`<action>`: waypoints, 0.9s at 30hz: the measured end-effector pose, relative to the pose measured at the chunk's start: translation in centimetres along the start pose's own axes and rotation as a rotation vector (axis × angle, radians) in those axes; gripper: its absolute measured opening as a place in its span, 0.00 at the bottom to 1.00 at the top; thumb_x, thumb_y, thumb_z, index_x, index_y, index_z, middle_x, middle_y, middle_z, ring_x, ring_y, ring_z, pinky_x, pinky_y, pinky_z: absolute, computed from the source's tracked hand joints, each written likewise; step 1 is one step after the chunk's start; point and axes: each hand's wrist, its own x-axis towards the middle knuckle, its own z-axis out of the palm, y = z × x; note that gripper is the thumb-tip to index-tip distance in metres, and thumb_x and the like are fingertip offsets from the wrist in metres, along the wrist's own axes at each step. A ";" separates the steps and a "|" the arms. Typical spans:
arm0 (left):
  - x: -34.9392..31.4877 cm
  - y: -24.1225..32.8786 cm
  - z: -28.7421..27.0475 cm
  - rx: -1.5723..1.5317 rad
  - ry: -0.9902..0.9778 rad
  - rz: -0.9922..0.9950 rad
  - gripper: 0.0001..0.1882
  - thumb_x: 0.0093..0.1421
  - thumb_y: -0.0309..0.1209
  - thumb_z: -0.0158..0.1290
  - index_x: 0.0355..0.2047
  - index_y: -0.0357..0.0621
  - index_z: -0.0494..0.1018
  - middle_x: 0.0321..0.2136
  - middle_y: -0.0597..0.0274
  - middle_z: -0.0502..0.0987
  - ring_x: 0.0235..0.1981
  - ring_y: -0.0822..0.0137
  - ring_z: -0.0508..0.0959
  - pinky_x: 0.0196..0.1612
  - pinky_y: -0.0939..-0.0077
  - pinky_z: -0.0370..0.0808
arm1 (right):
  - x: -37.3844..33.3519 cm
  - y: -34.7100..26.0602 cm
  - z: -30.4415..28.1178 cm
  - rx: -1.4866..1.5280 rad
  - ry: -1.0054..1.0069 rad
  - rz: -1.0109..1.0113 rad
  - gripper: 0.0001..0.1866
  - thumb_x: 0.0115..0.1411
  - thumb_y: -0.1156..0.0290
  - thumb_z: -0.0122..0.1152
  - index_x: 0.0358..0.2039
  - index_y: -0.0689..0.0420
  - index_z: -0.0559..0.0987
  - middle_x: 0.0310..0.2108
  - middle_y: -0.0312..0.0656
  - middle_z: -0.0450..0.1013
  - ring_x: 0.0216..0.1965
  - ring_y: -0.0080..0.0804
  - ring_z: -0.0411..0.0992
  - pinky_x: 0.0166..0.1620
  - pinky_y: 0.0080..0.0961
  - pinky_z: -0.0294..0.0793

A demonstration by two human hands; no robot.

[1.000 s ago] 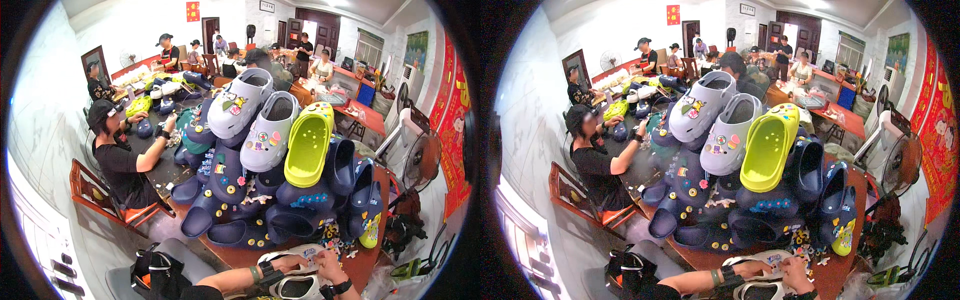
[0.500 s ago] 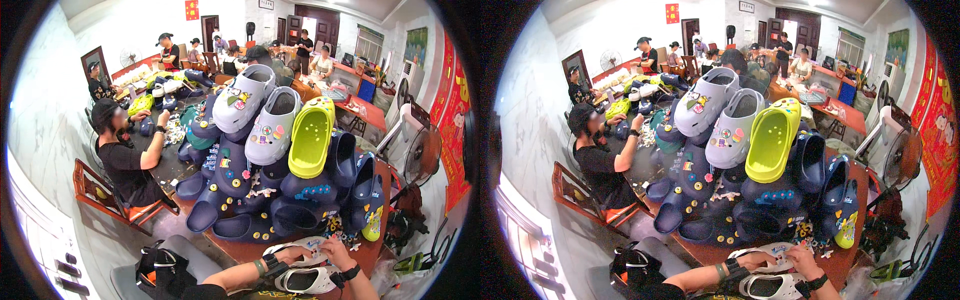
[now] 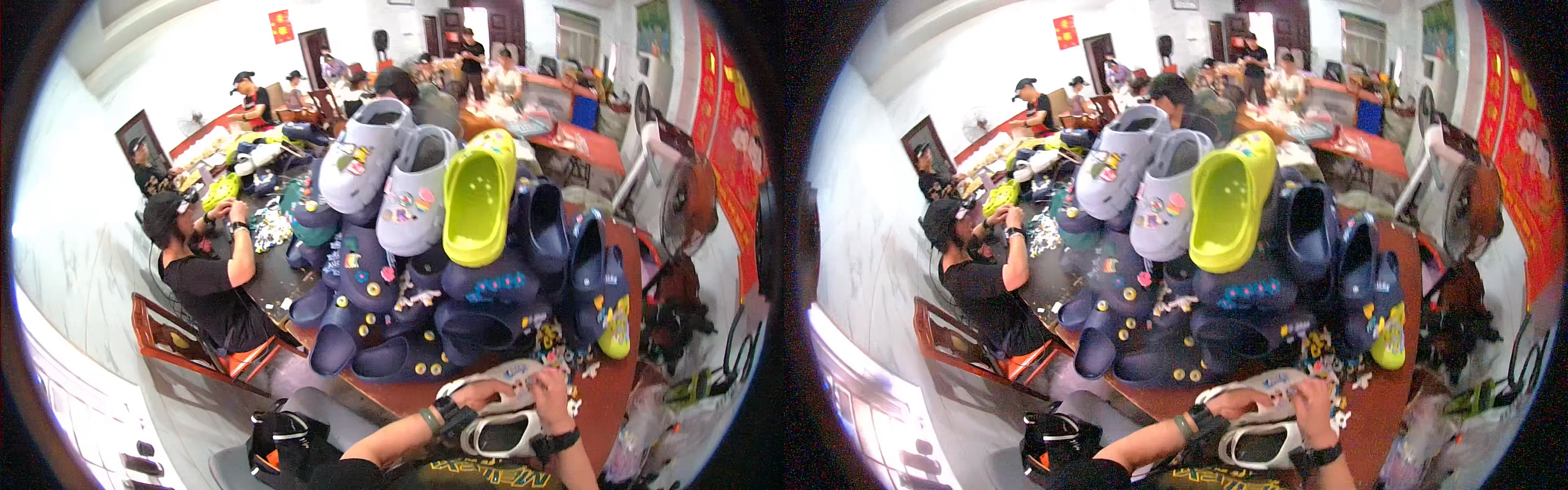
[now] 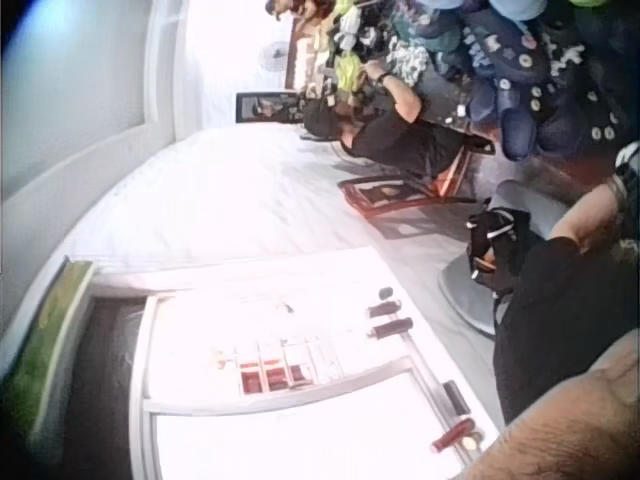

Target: The person is attaching decorative charms to the holes of clog-style footwear.

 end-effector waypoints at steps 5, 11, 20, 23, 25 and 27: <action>-1.9 6.3 1.7 0.511 -0.049 -0.196 0.21 0.55 0.26 0.51 0.51 0.38 0.71 0.49 0.61 0.73 0.51 0.68 0.70 0.59 0.72 0.63 | 0.1 2.5 0.0 0.280 0.012 0.317 0.08 0.58 0.75 0.58 0.38 0.60 0.79 0.31 0.36 0.74 0.35 0.21 0.71 0.38 0.20 0.71; 0.6 4.4 1.6 -0.765 0.169 -0.380 0.24 0.48 0.14 0.51 0.49 0.35 0.70 0.42 0.54 0.77 0.41 0.58 0.79 0.49 0.66 0.75 | 1.8 1.3 -1.6 0.582 -0.087 0.623 0.09 0.55 0.75 0.62 0.37 0.63 0.80 0.32 0.32 0.75 0.34 0.16 0.70 0.39 0.16 0.69; -0.4 3.3 2.8 -0.692 0.183 -0.434 0.23 0.50 0.15 0.50 0.50 0.35 0.69 0.44 0.53 0.76 0.44 0.59 0.78 0.50 0.65 0.74 | 1.9 2.2 -1.2 0.279 -0.353 0.143 0.06 0.51 0.74 0.63 0.31 0.61 0.81 0.26 0.35 0.76 0.30 0.18 0.72 0.39 0.19 0.70; 0.5 3.7 2.5 -0.706 0.177 -0.438 0.23 0.50 0.15 0.50 0.50 0.35 0.69 0.43 0.53 0.76 0.45 0.59 0.77 0.51 0.66 0.74 | 3.9 3.9 -0.8 0.361 -0.489 0.259 0.07 0.50 0.73 0.63 0.31 0.61 0.81 0.25 0.35 0.76 0.30 0.19 0.72 0.38 0.21 0.71; 0.8 4.4 2.3 -0.814 0.134 -0.386 0.23 0.50 0.15 0.50 0.50 0.34 0.68 0.43 0.53 0.76 0.44 0.59 0.78 0.50 0.66 0.74 | 6.1 3.8 -1.1 0.378 -0.547 0.286 0.06 0.50 0.72 0.63 0.28 0.61 0.80 0.25 0.36 0.76 0.29 0.21 0.72 0.35 0.23 0.71; 0.4 3.6 1.1 -0.617 0.198 -0.423 0.18 0.52 0.18 0.51 0.45 0.31 0.72 0.42 0.56 0.77 0.41 0.66 0.78 0.46 0.71 0.74 | 8.4 3.5 -1.5 0.244 -0.721 0.126 0.07 0.49 0.70 0.65 0.25 0.60 0.78 0.23 0.36 0.74 0.27 0.23 0.71 0.32 0.25 0.70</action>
